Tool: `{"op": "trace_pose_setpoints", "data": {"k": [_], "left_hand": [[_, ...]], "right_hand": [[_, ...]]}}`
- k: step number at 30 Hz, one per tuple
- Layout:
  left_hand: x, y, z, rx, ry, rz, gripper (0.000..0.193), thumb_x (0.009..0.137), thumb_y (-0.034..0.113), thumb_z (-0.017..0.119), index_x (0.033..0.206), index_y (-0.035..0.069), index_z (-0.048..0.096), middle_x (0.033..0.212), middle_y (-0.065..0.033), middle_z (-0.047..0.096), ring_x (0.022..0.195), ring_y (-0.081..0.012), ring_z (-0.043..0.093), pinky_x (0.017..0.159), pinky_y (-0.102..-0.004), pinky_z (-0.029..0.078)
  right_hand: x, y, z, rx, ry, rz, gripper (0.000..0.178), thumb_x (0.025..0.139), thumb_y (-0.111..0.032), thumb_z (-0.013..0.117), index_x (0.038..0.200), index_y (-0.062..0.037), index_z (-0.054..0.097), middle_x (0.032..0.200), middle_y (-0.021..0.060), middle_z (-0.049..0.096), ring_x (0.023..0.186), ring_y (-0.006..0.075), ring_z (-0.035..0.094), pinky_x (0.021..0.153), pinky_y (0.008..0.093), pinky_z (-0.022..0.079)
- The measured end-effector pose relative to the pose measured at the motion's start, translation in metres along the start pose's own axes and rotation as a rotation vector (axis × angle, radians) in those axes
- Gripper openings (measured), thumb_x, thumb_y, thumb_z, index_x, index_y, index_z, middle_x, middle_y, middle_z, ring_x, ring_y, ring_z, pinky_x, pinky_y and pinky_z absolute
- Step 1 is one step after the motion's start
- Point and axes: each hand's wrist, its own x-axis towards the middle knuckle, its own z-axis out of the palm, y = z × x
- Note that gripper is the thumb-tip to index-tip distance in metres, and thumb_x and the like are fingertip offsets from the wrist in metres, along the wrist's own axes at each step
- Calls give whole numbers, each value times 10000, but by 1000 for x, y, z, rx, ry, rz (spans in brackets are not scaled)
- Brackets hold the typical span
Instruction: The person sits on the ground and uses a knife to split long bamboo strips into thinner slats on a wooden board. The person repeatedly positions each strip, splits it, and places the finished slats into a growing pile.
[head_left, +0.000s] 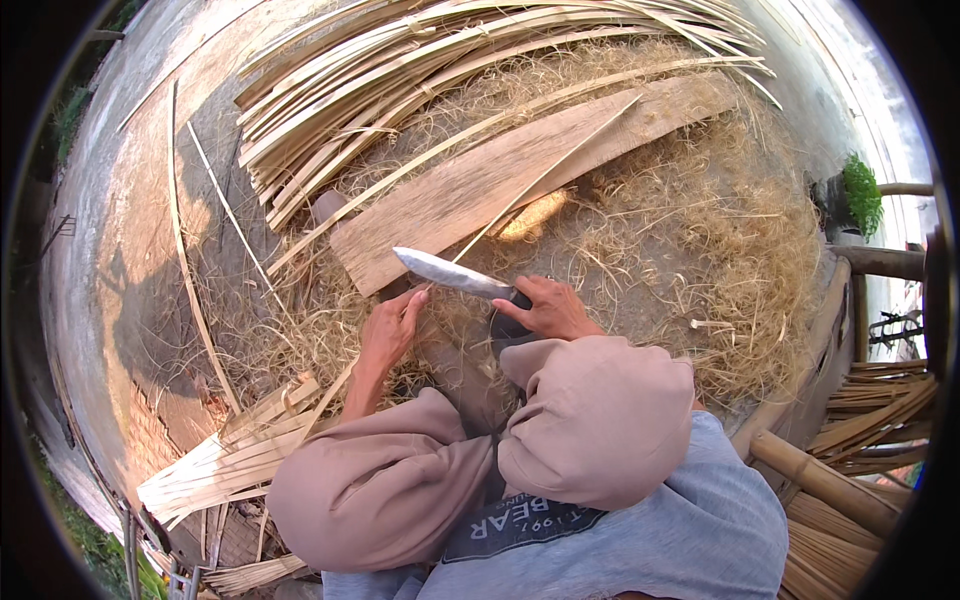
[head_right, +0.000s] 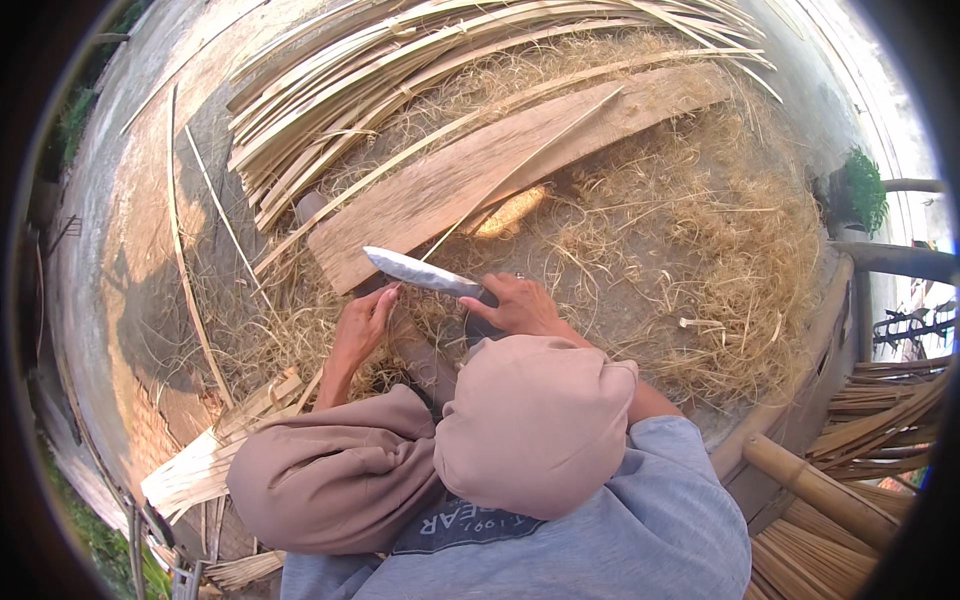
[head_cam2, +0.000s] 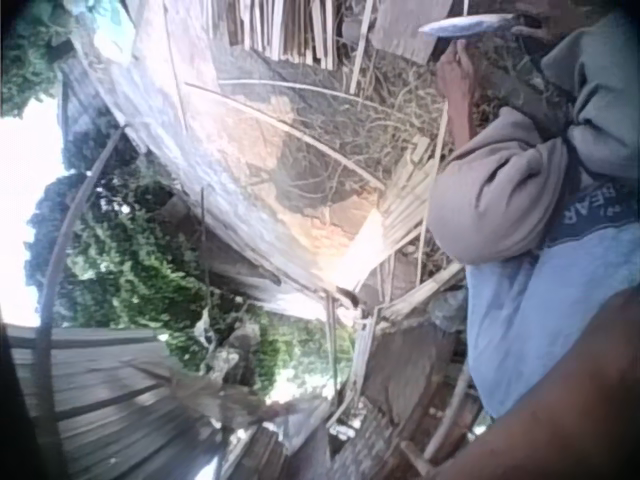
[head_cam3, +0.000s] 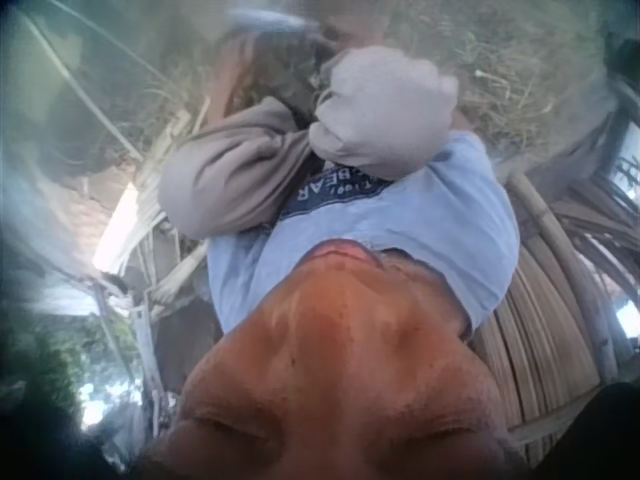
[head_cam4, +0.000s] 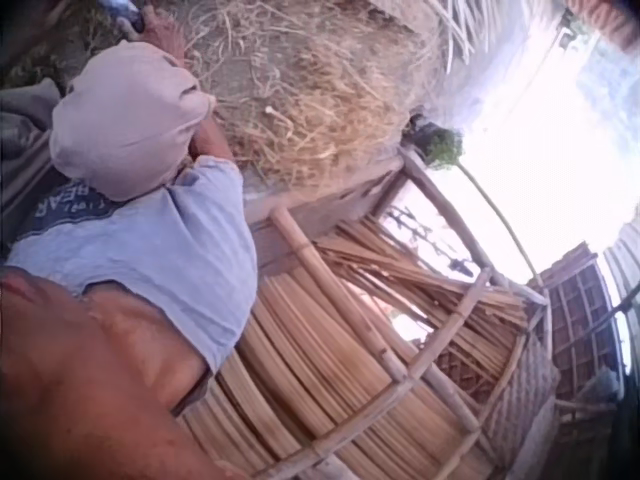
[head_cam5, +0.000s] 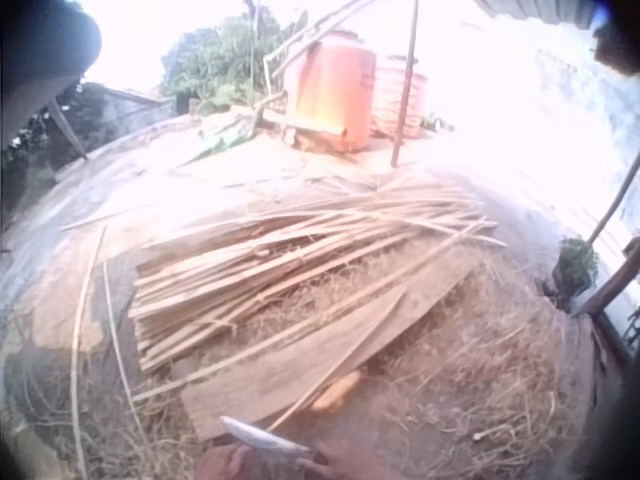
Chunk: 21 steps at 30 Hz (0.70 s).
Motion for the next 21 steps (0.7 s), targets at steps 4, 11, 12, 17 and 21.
{"op": "trace_pose_setpoints", "data": {"k": [4,11,12,17,21], "left_hand": [[-2,-5,0,53,37,-9,410,1072,426,512,1255,136,737,858,-205,727,807,-324,734,739,-406,525],[11,2,7,47,-3,16,402,1081,439,481,1076,152,763,723,-187,667,734,-427,665,681,-485,500],[21,8,10,-58,0,48,436,1089,422,469,984,91,732,710,-210,647,722,-425,655,666,-487,487],[51,38,9,158,218,319,408,1104,373,449,969,58,670,763,-219,660,704,-437,644,671,-529,505],[73,98,2,312,250,447,448,1103,411,440,932,32,608,700,-215,623,664,-430,626,653,-538,482]], "right_hand": [[55,99,-73,48,70,447,659,981,-638,582,745,-24,560,579,93,540,556,289,563,518,433,443],[98,178,-144,313,561,763,676,991,-668,541,753,-37,599,598,68,579,507,182,617,489,343,503],[100,153,-135,436,582,731,653,989,-671,547,783,-54,590,601,40,571,492,144,605,454,304,501],[92,93,-79,755,641,738,617,1013,-623,550,794,-46,579,626,47,580,498,142,607,453,300,507],[89,88,-70,884,780,753,612,1015,-620,549,791,-51,567,623,43,563,488,140,595,448,301,507]]}}
